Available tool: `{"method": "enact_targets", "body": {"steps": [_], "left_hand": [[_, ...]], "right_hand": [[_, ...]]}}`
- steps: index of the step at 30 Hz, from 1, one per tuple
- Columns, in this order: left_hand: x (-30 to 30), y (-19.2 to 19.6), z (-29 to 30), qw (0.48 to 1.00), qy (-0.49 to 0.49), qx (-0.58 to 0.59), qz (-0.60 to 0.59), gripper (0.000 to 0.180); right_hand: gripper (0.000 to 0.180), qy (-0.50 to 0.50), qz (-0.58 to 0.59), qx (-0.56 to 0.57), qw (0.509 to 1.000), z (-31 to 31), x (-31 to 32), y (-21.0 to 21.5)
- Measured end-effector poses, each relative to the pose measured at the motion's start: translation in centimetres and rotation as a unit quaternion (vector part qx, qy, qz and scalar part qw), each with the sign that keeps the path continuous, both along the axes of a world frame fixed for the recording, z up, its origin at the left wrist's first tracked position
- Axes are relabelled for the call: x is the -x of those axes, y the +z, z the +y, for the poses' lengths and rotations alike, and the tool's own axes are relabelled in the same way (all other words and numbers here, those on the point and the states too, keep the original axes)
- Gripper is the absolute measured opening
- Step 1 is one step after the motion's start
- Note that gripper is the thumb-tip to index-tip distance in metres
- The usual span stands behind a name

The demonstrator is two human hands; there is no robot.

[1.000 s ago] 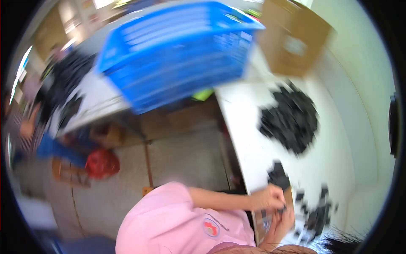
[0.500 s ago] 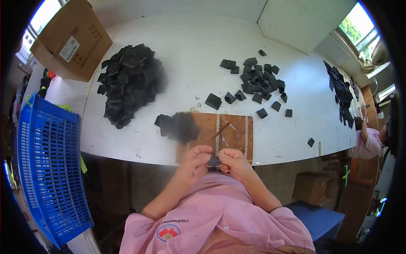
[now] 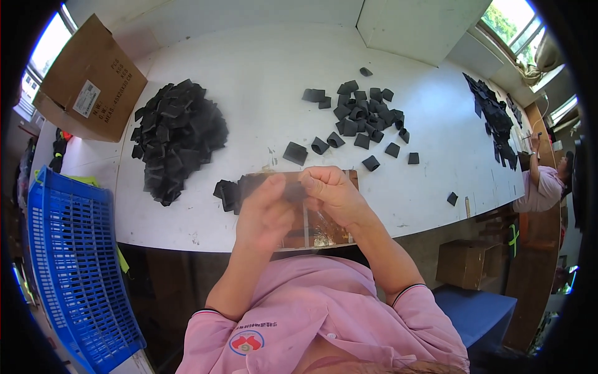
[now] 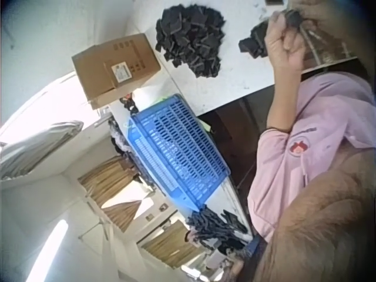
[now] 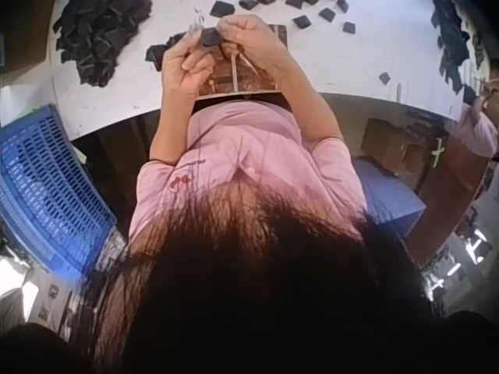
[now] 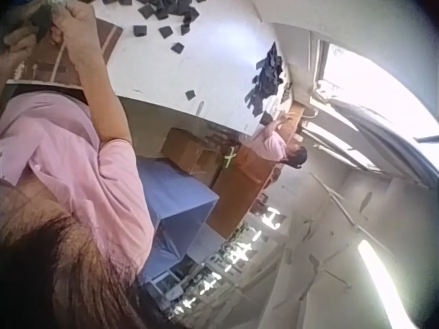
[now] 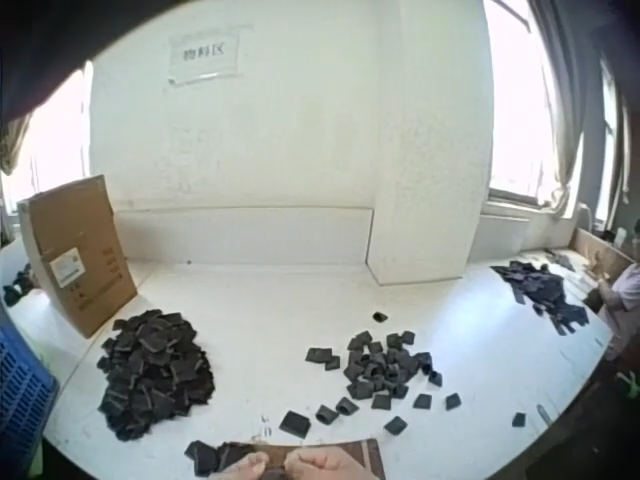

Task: Cleaning and sorting small black plastic or rubber components at a workbench.

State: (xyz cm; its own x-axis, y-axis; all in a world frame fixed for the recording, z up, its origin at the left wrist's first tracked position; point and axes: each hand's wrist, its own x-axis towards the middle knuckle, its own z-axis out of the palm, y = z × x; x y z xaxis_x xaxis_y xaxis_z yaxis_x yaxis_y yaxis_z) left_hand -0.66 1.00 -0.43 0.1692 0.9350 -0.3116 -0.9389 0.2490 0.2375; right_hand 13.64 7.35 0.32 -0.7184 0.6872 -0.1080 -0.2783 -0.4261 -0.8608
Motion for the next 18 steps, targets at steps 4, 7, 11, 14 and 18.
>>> {"method": "enact_targets", "body": {"steps": [4, 7, 11, 14, 18], "left_hand": [[0.0, 1.7, 0.2, 0.977, -0.004, 0.034, -0.212, 0.017], [-0.1, -1.3, -0.2, 0.982, -0.004, -0.027, -0.185, 0.018], [-1.1, -0.9, -0.8, 0.984, 0.06, -0.092, 0.138, 0.018], [-2.0, 0.7, -0.4, 0.909, 0.143, -0.06, 0.386, 0.02], [-1.0, 1.5, 0.0, 0.615, 0.229, -0.285, 0.699, 0.026]], "right_hand": [[0.029, 0.032, -0.069, -0.038, 0.996, 0.9, 0.4, 2.7], [0.028, 0.045, -0.057, -0.056, 0.996, 0.4, 0.2, 1.2], [0.025, 0.031, 0.008, -0.036, 0.999, 0.3, -0.2, -0.8], [0.021, 0.026, -0.076, -0.09, 0.993, 1.0, -0.5, 0.8], [0.019, -0.213, -0.162, -0.301, 0.915, -0.7, -0.6, 0.6]]}}
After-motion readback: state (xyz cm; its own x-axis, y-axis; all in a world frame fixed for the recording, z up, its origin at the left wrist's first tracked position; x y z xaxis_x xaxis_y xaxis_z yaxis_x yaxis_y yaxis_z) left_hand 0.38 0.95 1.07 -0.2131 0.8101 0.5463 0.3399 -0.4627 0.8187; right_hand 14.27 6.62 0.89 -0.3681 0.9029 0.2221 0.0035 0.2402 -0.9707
